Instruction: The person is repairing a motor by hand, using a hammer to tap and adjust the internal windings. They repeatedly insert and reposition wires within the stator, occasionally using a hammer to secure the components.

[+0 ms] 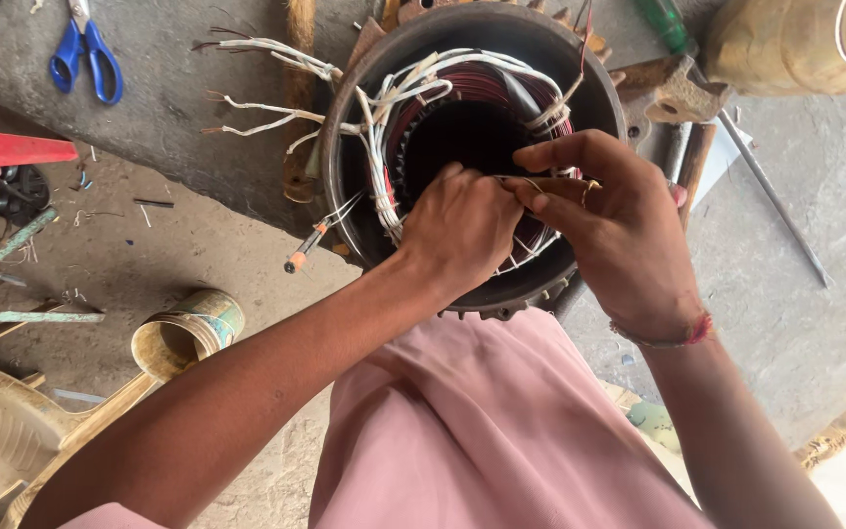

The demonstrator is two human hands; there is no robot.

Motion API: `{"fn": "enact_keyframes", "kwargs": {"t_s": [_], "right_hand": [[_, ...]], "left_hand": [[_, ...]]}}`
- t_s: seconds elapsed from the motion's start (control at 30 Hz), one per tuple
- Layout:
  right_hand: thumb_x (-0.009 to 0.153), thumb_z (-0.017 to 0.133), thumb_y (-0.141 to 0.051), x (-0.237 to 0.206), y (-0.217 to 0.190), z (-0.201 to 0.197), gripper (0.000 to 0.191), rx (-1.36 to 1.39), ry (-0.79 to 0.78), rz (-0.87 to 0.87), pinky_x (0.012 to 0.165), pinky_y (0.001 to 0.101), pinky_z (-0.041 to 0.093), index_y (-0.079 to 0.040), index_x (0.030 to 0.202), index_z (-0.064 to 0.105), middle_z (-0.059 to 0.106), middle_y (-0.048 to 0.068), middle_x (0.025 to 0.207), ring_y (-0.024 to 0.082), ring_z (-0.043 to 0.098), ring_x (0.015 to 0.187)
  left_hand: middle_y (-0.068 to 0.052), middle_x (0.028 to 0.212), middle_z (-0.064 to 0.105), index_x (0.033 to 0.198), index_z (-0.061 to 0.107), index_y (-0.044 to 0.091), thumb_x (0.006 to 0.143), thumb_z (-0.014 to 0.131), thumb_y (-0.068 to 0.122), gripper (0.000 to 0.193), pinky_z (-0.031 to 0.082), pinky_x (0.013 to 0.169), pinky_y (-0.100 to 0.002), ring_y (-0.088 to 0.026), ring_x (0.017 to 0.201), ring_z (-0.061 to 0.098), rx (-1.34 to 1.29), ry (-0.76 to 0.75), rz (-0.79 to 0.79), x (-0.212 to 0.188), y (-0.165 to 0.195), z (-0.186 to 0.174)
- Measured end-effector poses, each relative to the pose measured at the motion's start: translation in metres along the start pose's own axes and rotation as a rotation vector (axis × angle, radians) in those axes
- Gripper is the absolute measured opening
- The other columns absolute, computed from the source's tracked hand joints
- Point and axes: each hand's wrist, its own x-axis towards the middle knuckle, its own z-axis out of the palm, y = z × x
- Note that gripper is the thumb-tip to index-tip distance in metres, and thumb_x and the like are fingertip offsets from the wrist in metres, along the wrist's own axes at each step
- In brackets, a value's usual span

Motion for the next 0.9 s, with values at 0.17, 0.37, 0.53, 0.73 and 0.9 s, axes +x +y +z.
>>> {"fn": "enact_keyframes", "kwargs": {"t_s": [0.17, 0.37, 0.53, 0.73, 0.9], "right_hand": [[0.094, 0.062, 0.009, -0.011, 0.002, 0.005, 0.028, -0.361, 0.035, -0.207, 0.096, 0.0293, 0.059, 0.006, 0.122, 0.062, 0.070, 0.012, 0.124, 0.018, 0.070, 0.118], [0.099, 0.062, 0.011, -0.030, 0.013, -0.025, 0.024, -0.113, 0.218, -0.266, 0.097, 0.0296, 0.063, 0.008, 0.122, 0.062, 0.070, 0.013, 0.123, 0.017, 0.073, 0.113], [0.104, 0.060, 0.012, -0.045, 0.034, -0.049, 0.018, -0.169, 0.296, -0.282, 0.090, 0.0281, 0.061, 0.006, 0.119, 0.067, 0.074, 0.012, 0.119, 0.016, 0.073, 0.100], [0.084, 0.061, 0.011, -0.050, 0.049, -0.020, 0.033, -0.836, 0.160, -0.584, 0.073, 0.0343, 0.059, -0.005, 0.111, 0.072, 0.075, 0.012, 0.105, 0.026, 0.074, 0.086], [0.079, 0.060, -0.003, -0.040, 0.032, 0.007, 0.038, -1.196, 0.013, -0.651, 0.054, 0.0391, 0.057, 0.004, 0.116, 0.063, 0.072, 0.018, 0.119, 0.031, 0.071, 0.077]], "left_hand": [[-0.017, 0.066, 0.070, 0.069, 0.073, 0.008, 0.096, 0.055, 0.012, 0.032, 0.057, 0.079, -0.047, -0.033, 0.066, 0.072, -0.129, 0.034, -0.155, 0.004, 0.006, -0.006], [-0.020, 0.076, 0.072, 0.075, 0.073, 0.006, 0.093, 0.050, 0.009, 0.030, 0.063, 0.058, -0.043, -0.035, 0.071, 0.077, -0.105, -0.042, -0.341, 0.014, 0.001, 0.002], [-0.024, 0.076, 0.073, 0.072, 0.075, 0.004, 0.082, 0.060, 0.010, 0.019, 0.059, 0.058, -0.050, -0.043, 0.067, 0.072, 0.055, 0.265, -0.197, 0.018, -0.007, 0.023], [-0.022, 0.077, 0.073, 0.073, 0.074, 0.003, 0.083, 0.060, 0.005, 0.017, 0.060, 0.063, -0.048, -0.039, 0.072, 0.074, 0.020, 0.116, -0.207, 0.019, -0.013, 0.021], [-0.022, 0.075, 0.071, 0.074, 0.074, 0.003, 0.081, 0.061, 0.004, 0.015, 0.061, 0.063, -0.045, -0.036, 0.071, 0.074, 0.046, 0.050, -0.107, 0.015, -0.020, 0.001]]}}
